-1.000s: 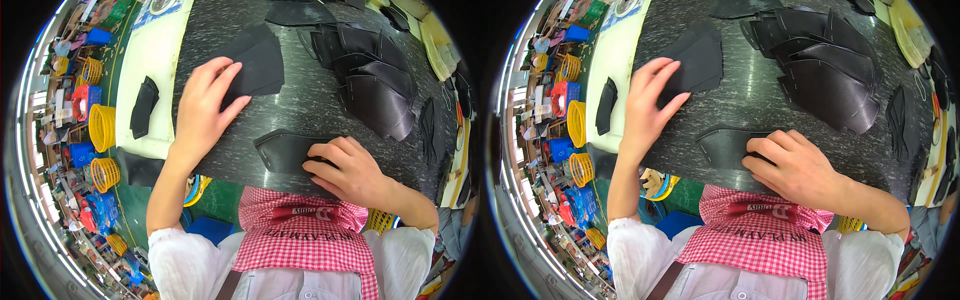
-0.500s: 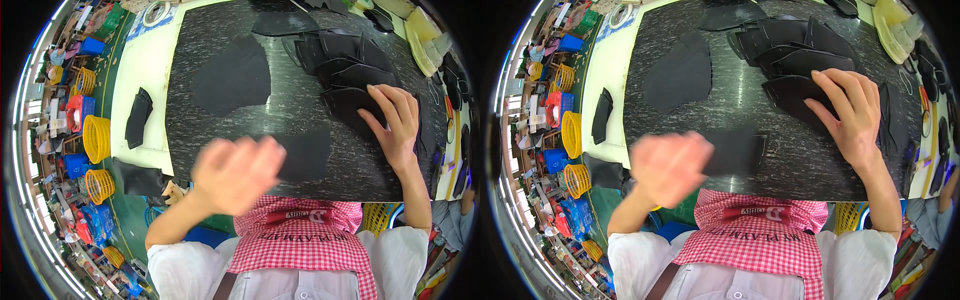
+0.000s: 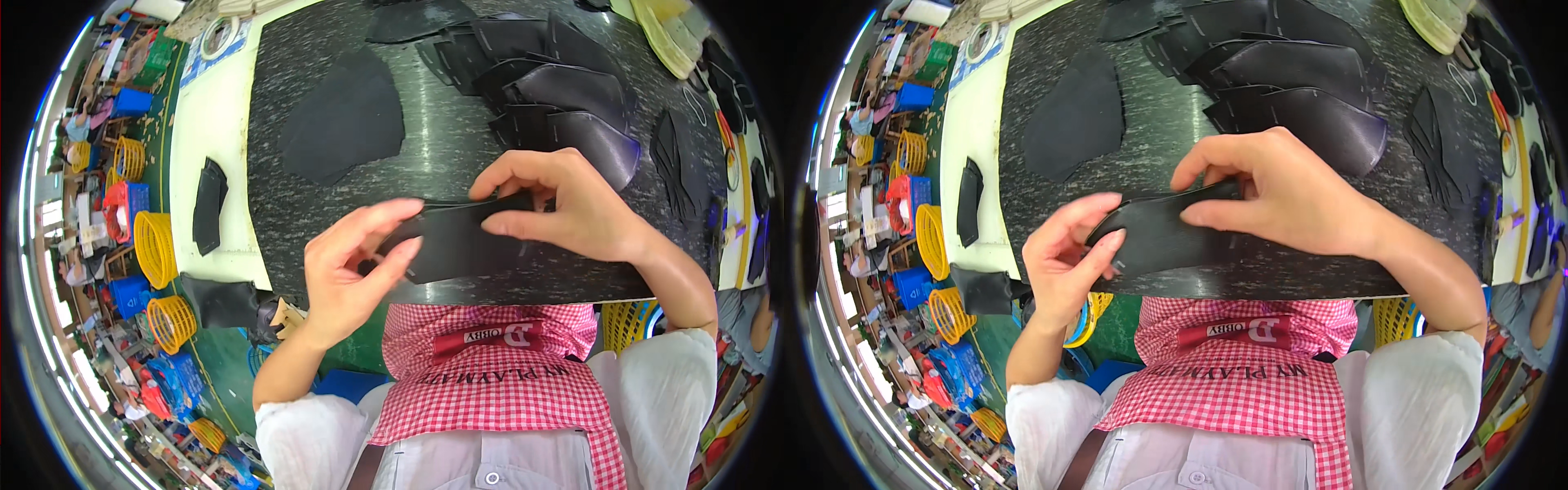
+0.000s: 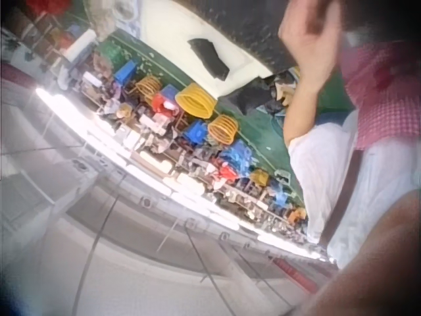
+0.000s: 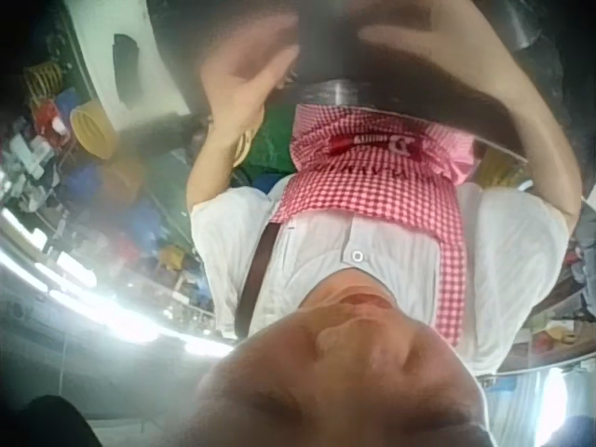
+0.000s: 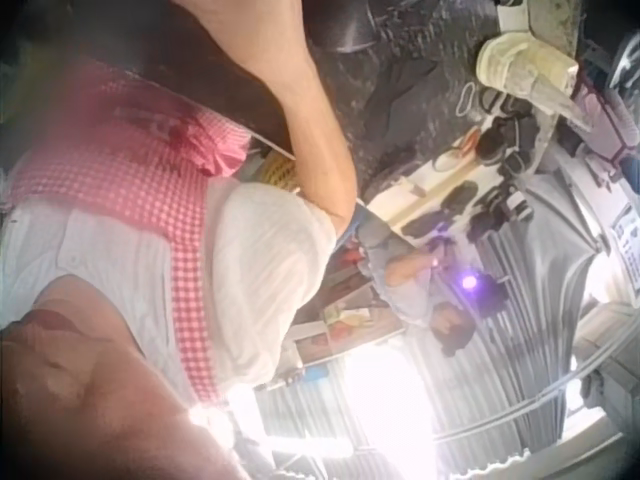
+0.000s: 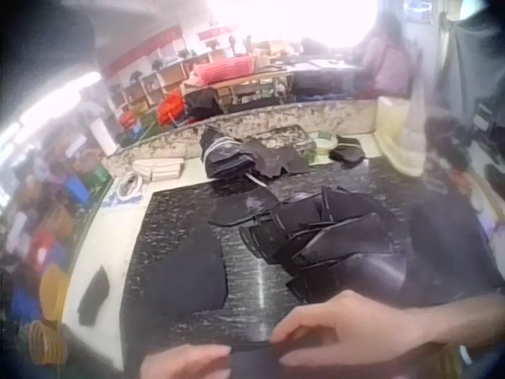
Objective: The person organizes several black leather shoe upper components on a work surface, stacking them together by hand and then using a yellow adhesive applicator on one piece.
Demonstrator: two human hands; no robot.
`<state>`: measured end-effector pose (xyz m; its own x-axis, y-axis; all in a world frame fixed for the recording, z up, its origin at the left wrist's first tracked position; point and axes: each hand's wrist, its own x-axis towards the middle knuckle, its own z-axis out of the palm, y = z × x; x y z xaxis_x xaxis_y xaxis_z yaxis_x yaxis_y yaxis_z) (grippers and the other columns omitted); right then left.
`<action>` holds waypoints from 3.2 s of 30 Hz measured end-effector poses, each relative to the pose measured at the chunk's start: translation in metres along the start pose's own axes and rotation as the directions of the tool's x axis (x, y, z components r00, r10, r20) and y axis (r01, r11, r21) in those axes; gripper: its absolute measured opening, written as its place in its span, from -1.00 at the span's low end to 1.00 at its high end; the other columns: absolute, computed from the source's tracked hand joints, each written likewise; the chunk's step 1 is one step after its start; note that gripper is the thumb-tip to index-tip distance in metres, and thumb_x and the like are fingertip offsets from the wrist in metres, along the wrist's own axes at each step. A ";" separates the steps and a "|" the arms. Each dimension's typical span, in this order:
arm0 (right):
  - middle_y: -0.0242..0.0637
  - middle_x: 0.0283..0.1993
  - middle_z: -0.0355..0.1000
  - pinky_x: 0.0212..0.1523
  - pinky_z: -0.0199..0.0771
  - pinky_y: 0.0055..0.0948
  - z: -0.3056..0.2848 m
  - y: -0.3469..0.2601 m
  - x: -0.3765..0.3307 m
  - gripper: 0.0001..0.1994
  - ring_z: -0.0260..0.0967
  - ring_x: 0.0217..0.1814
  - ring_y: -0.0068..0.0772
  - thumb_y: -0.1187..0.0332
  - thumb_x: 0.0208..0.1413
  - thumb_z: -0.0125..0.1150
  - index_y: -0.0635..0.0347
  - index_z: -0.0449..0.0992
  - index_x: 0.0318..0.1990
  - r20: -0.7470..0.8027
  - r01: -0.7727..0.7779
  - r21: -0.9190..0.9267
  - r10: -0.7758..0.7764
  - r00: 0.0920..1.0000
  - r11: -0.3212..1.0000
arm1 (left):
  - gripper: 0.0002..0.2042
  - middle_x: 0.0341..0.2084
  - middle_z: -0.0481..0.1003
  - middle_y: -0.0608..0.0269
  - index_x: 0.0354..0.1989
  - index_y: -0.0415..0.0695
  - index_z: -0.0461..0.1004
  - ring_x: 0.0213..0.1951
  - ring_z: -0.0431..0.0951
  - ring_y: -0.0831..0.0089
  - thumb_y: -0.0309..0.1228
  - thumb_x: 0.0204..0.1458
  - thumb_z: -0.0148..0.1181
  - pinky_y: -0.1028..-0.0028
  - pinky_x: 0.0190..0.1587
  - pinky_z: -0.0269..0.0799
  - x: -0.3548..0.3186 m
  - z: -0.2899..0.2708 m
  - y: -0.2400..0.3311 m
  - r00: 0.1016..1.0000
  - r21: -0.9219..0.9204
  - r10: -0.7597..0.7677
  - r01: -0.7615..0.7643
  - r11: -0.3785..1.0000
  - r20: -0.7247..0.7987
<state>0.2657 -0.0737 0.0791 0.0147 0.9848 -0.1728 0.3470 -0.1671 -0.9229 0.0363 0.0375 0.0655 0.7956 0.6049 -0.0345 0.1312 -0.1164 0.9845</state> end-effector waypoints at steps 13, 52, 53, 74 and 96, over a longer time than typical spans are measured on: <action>-0.35 -0.56 0.37 -0.54 0.37 -0.52 0.015 0.028 -0.005 -0.79 0.37 -0.60 -0.53 0.44 -0.02 0.31 0.19 0.48 -0.20 -0.065 0.132 -0.155 -0.143 0.988 0.979 | -0.70 -0.31 0.45 0.28 -0.07 -0.29 0.51 -0.45 0.48 0.71 -0.69 -0.02 0.21 0.75 -0.58 0.46 -0.002 -0.002 -0.013 0.991 0.210 -0.130 0.121 0.970 0.030; -0.36 -0.32 0.43 -0.15 0.36 -0.58 -0.042 0.055 -0.069 -0.77 0.38 -0.26 -0.54 0.60 -0.06 0.31 0.29 0.50 -0.20 -0.563 -0.069 -0.461 -0.232 0.793 0.885 | -0.58 -0.08 0.48 0.12 -0.09 -0.21 0.53 -0.08 0.46 0.21 -0.30 -0.17 0.30 0.27 -0.07 0.27 -0.016 0.014 -0.010 0.783 0.837 0.439 -0.535 0.113 0.441; -0.40 -0.32 0.43 -0.16 0.37 -0.60 -0.040 0.053 -0.069 -0.81 0.37 -0.25 -0.59 0.59 -0.04 0.30 0.29 0.51 -0.22 -0.651 -0.059 -0.311 -0.167 0.740 0.949 | -0.58 -0.08 0.48 0.12 -0.09 -0.21 0.53 -0.08 0.46 0.21 -0.30 -0.17 0.30 0.27 -0.07 0.27 -0.019 0.013 -0.014 0.780 0.834 0.443 -0.540 0.117 0.443; -0.46 -0.52 0.39 -0.57 0.32 -0.68 0.026 0.018 -0.021 -0.77 0.30 -0.59 -0.75 0.53 -0.08 0.35 0.19 0.53 -0.21 -0.110 0.039 0.022 -0.036 0.993 0.999 | -0.66 -0.25 0.56 0.28 -0.06 -0.15 0.56 -0.55 0.37 0.81 -0.63 -0.08 0.30 0.74 -0.62 0.25 -0.015 -0.003 -0.018 0.993 0.161 -0.109 0.113 0.980 -0.033; -0.27 -0.08 0.42 -0.19 0.43 -0.45 0.054 0.026 -0.028 -0.70 0.41 -0.11 -0.35 0.42 -0.21 0.18 0.24 0.54 -0.22 0.095 0.542 -0.651 -0.652 0.752 0.531 | -0.60 -0.52 0.41 0.27 -0.13 -0.16 0.55 -0.45 0.43 0.49 -0.38 -0.22 0.45 0.50 -0.44 0.32 0.024 -0.060 -0.007 0.962 0.732 0.248 -0.083 0.676 -0.119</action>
<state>0.2235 -0.1078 0.0415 -0.3041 0.8454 0.4392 0.8029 0.4756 -0.3594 0.0185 0.0999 0.0677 0.7270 0.6465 0.2312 0.4553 -0.7060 0.5425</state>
